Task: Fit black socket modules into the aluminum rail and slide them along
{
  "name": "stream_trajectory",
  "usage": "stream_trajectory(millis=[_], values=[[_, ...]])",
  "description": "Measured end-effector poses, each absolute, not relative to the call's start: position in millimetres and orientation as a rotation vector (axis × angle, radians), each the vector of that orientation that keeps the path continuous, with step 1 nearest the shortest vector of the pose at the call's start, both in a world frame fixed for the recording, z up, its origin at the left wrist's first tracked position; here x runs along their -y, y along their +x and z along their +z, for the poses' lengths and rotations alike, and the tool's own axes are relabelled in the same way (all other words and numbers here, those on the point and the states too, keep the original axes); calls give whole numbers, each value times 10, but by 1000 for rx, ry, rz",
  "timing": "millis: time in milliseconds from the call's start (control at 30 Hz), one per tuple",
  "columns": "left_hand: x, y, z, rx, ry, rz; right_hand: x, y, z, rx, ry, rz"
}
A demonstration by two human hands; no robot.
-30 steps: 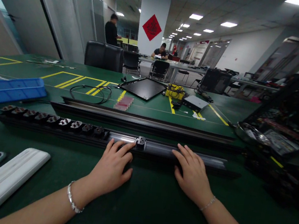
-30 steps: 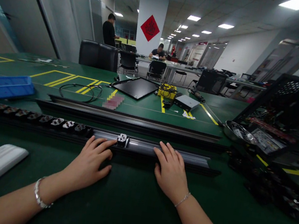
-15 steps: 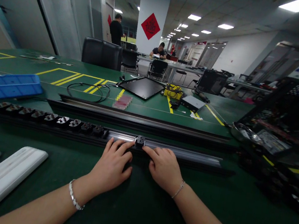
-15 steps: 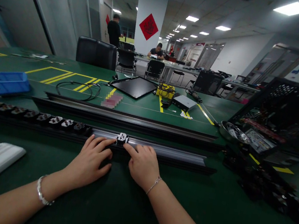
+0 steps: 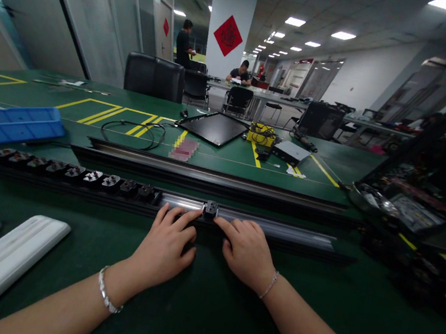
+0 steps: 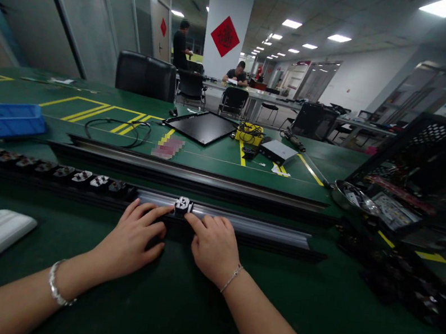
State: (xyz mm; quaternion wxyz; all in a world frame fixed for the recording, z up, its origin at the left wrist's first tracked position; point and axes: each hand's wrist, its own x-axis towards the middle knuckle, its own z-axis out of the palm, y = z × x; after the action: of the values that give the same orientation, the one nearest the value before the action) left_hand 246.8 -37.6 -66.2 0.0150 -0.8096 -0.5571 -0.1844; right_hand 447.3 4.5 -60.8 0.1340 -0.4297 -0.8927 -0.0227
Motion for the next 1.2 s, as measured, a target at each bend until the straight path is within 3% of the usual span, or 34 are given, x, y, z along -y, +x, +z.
stream_trajectory(millis=[1200], values=[[382,2480,-678,1716,-2535,-627,-60,4485,-632,2570,-1206,-86]])
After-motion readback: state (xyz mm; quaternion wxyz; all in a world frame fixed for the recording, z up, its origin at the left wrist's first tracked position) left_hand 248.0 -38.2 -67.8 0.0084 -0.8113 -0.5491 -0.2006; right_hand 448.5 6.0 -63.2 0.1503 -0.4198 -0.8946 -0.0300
